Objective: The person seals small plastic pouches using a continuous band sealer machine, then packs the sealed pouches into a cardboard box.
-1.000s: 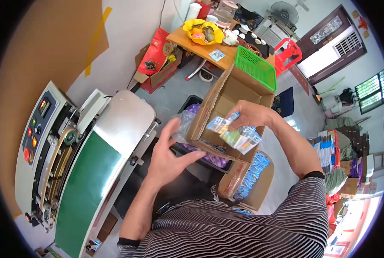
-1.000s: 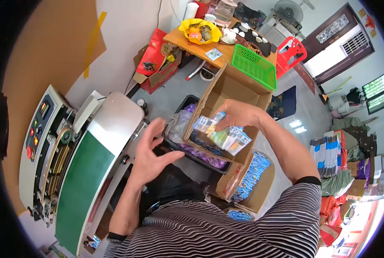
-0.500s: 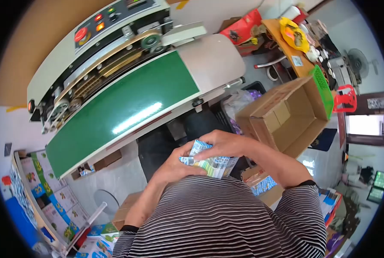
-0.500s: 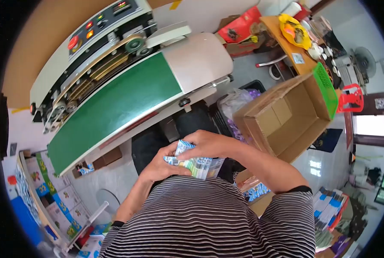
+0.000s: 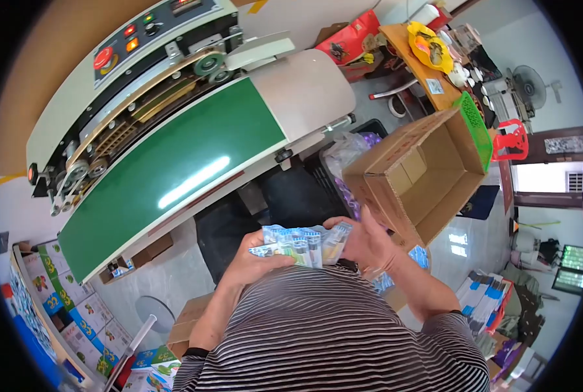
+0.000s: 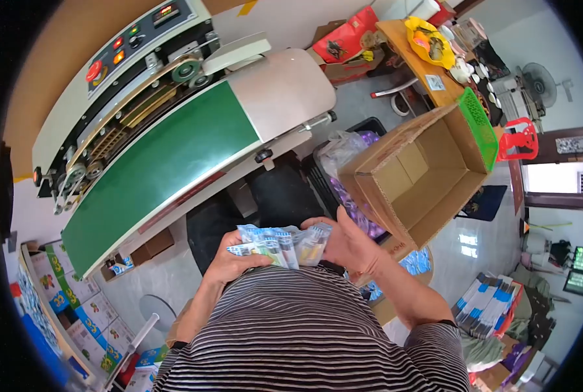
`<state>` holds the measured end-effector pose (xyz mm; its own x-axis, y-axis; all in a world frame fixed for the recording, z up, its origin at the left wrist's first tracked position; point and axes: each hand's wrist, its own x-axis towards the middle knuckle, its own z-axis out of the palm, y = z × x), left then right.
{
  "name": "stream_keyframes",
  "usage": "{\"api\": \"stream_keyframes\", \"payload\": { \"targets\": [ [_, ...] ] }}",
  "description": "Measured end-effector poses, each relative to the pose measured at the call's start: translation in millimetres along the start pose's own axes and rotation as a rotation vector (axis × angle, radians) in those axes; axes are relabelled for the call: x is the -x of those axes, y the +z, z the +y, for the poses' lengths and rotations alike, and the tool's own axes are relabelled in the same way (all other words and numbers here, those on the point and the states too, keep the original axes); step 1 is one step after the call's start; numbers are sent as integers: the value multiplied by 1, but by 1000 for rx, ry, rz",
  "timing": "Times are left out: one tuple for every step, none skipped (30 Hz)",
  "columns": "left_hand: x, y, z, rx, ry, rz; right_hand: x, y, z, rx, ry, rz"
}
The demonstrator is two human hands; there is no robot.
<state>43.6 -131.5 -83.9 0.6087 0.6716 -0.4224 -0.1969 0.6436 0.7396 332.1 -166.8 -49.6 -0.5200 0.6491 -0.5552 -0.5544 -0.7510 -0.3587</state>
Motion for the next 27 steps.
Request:
{"api": "stream_keyframes", "payload": {
  "targets": [
    [-1,-1,-2,-1,5,3,2,2,6,-114,-14,-21],
    [-2,-1,-5,0,0,-6,6,3,11,-229,-25,-45],
    [-2,-4,-9,31,6,-2,11,2,18,-232,-27,-44],
    [-2,-7,-13,60,15,5,16,1,25,-16,-32,26],
    [-2,-9,-16,91,26,16,19,1,31,202,-34,93],
    [-3,-12,-20,91,28,22,19,0,33,421,-35,159],
    [-3,-14,-23,92,48,41,17,-2,35,421,-30,153],
    [-3,-17,-25,92,69,62,13,-3,36,450,-50,210],
    [-1,-20,-26,91,94,84,8,-3,36,482,-71,266],
    [1,-20,-25,90,103,93,4,-2,34,516,-93,320],
    [3,-19,-22,151,118,120,0,2,26,529,-94,307],
    [5,-17,-18,211,136,147,-1,12,14,541,-131,353],
    [7,-18,-12,269,162,178,-4,25,-1,555,-170,391],
    [10,-18,-5,263,192,195,-9,38,-17,568,-209,424],
    [16,-17,2,247,238,235,-14,50,-35,587,-212,390],
    [22,-17,9,231,281,274,-19,64,-55,668,-276,351],
    [27,-17,17,216,321,313,-25,78,-73,745,-340,314],
    [32,-17,25,214,344,332,-34,95,-89,758,-340,286],
    [37,-16,34,213,377,364,-44,113,-105,815,-382,270],
    [42,-14,41,214,406,392,-56,125,-120,869,-425,259],
    [45,-13,47,215,431,418,-71,130,-135,875,-425,243],
    [47,-13,49,215,441,427,-88,133,-151,942,-429,186],
    [50,-15,51,199,450,460,-103,135,-164,1007,-433,129],
    [53,-16,52,184,458,495,-117,139,-174,1012,-433,117],
    [55,-16,53,170,464,530,-131,144,-181,983,-407,138],
    [56,-14,55,171,467,540,-144,148,-185,953,-380,159],
    [57,-12,57,173,463,564,-154,150,-188,923,-354,181]
  ]
}}
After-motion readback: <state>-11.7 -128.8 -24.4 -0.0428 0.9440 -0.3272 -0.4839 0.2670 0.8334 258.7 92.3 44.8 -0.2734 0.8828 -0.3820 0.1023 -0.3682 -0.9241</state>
